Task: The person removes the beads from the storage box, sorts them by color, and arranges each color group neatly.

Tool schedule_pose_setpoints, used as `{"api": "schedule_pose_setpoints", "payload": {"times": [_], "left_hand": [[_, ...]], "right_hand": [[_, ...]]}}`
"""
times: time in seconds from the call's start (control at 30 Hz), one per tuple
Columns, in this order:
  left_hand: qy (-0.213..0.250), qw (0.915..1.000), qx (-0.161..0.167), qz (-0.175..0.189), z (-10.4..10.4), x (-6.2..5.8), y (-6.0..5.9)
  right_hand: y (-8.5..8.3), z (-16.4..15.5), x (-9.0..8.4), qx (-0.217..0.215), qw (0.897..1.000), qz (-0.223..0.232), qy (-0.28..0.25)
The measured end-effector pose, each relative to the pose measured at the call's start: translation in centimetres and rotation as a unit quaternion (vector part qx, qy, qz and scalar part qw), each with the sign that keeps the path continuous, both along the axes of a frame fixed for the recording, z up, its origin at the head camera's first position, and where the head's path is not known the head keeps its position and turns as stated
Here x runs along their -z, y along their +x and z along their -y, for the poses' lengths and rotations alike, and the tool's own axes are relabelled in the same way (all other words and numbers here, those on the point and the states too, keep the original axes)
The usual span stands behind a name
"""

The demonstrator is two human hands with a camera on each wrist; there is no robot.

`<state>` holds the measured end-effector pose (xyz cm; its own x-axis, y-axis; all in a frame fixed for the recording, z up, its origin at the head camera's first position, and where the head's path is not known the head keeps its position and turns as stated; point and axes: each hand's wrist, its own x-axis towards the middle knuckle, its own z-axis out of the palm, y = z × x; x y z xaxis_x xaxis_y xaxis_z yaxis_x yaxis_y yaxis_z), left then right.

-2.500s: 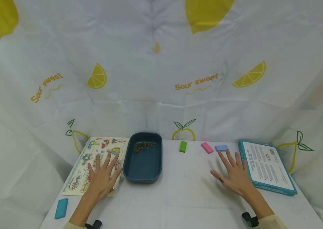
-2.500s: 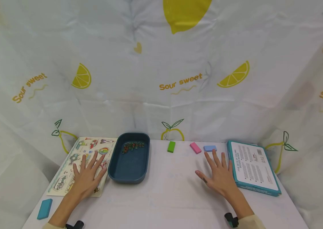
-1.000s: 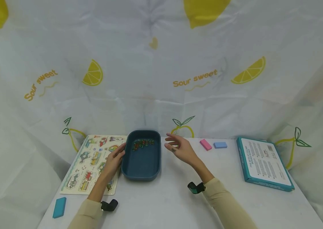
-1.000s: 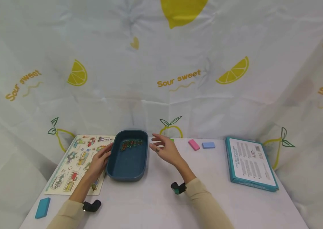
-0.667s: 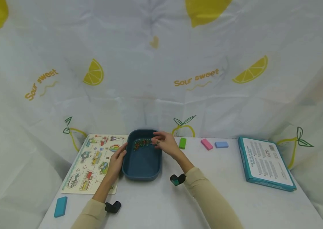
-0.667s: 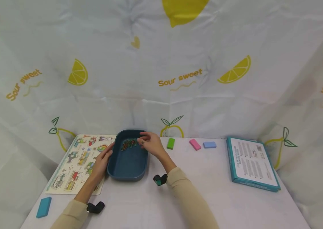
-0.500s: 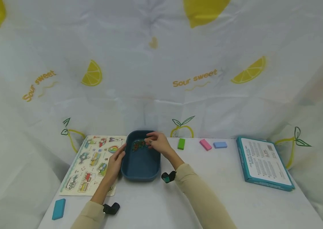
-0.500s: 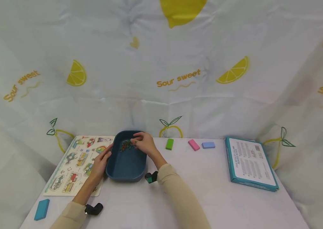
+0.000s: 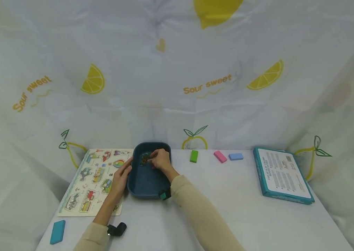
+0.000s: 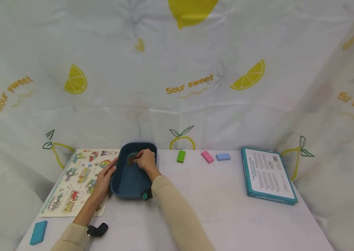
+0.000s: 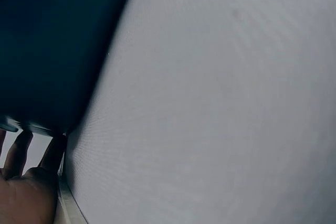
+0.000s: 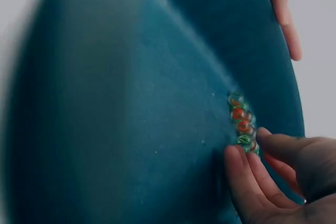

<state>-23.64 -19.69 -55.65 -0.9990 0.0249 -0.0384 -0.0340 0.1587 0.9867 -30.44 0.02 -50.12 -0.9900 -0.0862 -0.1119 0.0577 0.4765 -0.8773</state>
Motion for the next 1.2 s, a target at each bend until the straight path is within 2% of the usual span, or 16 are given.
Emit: {"api": "schedule_pose_setpoints", "payload": {"times": [0.13, 0.33, 0.47, 0.57, 0.63, 1.0, 1.13, 1.2], "left_hand": [[0.003, 1.0000, -0.005, -0.005, 0.2, 0.0, -0.2], [0.007, 1.0000, -0.001, 0.001, 0.0, 0.1, -0.3], [0.009, 0.9999, -0.006, 0.000, -0.1, 0.1, -0.2], [0.010, 0.9999, -0.009, -0.006, -0.2, 0.2, -0.3], [0.010, 0.9998, -0.010, -0.010, -0.2, 0.2, -0.3], [0.012, 0.9998, -0.006, -0.014, -0.2, 0.2, -0.4], [0.016, 0.9998, -0.007, -0.006, -0.1, 0.2, -0.2], [0.016, 0.9998, -0.008, -0.002, -0.1, 0.3, -0.1]], "right_hand": [[-0.5, 0.2, -0.5, 0.005, 1.000, -0.003, -0.006], [-0.5, 0.2, -0.3, 0.012, 0.999, 0.000, 0.038], [-0.5, 0.4, 0.5, 0.029, 0.999, 0.025, 0.004], [-0.6, 0.4, 0.9, 0.036, 0.999, 0.029, -0.026], [-0.7, 0.4, 1.0, 0.033, 0.999, 0.025, -0.028], [-0.8, 0.3, 1.3, -0.002, 1.000, -0.003, 0.031], [-0.9, -0.3, 0.1, -0.053, 0.994, -0.054, 0.080], [-1.1, -0.8, -0.8, -0.089, 0.990, -0.072, 0.082]]}}
